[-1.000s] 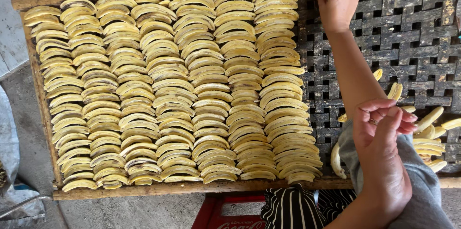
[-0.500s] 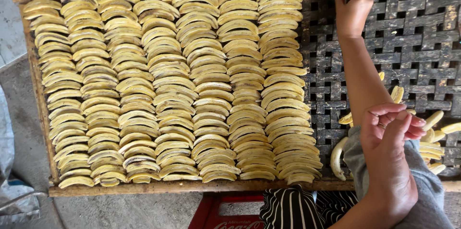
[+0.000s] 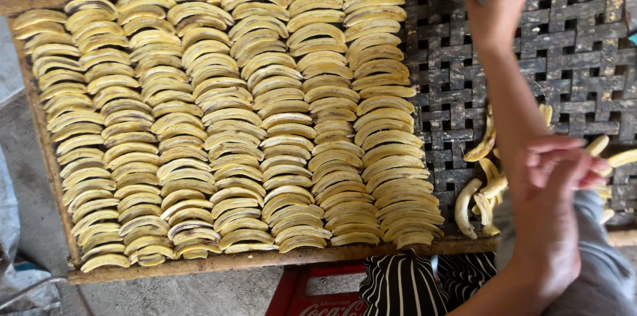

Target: The person picks up banana slices by hand and arranges them into neat, overlapping rows on a large wooden tray.

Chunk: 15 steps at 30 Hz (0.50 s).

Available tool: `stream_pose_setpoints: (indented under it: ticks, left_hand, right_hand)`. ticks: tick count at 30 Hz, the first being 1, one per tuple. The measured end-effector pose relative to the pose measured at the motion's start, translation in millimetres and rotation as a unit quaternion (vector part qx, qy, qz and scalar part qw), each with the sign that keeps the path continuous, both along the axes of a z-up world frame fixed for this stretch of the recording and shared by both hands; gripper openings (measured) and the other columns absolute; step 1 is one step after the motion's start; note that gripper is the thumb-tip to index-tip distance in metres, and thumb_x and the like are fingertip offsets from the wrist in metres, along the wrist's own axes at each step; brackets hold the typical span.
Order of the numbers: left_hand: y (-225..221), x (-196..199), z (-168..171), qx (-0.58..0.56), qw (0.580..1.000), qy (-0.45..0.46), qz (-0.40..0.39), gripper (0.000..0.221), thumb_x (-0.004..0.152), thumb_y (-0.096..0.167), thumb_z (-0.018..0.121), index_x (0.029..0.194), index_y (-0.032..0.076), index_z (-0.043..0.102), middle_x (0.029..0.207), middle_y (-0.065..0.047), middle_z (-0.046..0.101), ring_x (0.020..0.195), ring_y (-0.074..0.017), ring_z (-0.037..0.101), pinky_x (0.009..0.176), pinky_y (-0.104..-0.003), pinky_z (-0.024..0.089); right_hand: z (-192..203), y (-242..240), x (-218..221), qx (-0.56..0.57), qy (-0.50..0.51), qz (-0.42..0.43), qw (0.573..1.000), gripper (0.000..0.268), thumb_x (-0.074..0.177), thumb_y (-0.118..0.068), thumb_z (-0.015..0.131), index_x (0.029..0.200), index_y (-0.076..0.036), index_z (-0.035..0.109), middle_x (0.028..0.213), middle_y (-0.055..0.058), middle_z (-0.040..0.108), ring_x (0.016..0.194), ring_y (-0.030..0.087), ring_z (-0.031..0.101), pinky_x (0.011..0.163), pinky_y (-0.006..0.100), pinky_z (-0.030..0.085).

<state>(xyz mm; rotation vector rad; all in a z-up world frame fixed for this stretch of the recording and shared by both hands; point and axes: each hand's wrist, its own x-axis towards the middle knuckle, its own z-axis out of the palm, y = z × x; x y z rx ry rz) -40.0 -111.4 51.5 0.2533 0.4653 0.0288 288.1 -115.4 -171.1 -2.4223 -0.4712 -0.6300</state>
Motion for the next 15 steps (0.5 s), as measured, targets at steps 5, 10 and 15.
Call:
stream_pose_setpoints:
  ticks: [5,10,15]
  left_hand:
    - [-47.1,-19.3,-21.8,0.102,0.984,-0.068,-0.13,0.024,0.111,0.018,0.062,0.124,0.0,0.054,0.11,-0.008,0.063,0.099,-0.0129,0.061,0.093,-0.026,0.051]
    - [-74.5,-36.3,-34.4,0.24,0.931,-0.151,-0.229,0.032,0.11,0.021,0.06,0.128,-0.004,0.052,0.115,-0.01,0.061,0.103,-0.0135,0.06,0.094,-0.025,0.051]
    - [-64.7,-36.8,-16.3,0.212,0.949,-0.126,-0.196,0.038,0.11,0.026,0.059,0.131,-0.005,0.051,0.119,-0.009,0.06,0.107,-0.0128,0.059,0.095,-0.025,0.05]
  right_hand:
    - [60.9,-113.4,-114.4,-0.226,0.402,0.009,0.887,0.022,0.102,-0.025,0.074,0.108,-0.004,0.076,0.1,0.018,0.077,0.083,0.026,0.074,0.062,0.037,0.061]
    - [50.9,-149.8,-189.5,-0.216,0.343,-0.037,0.913,0.047,0.094,-0.042,0.079,0.11,0.002,0.069,0.094,0.018,0.075,0.076,0.027,0.074,0.063,0.041,0.061]
    - [12.5,-135.7,-194.1,-0.186,0.371,-0.129,0.901,0.053,0.102,-0.049,0.077,0.112,0.002,0.066,0.088,0.014,0.074,0.069,0.026,0.073,0.057,0.041,0.061]
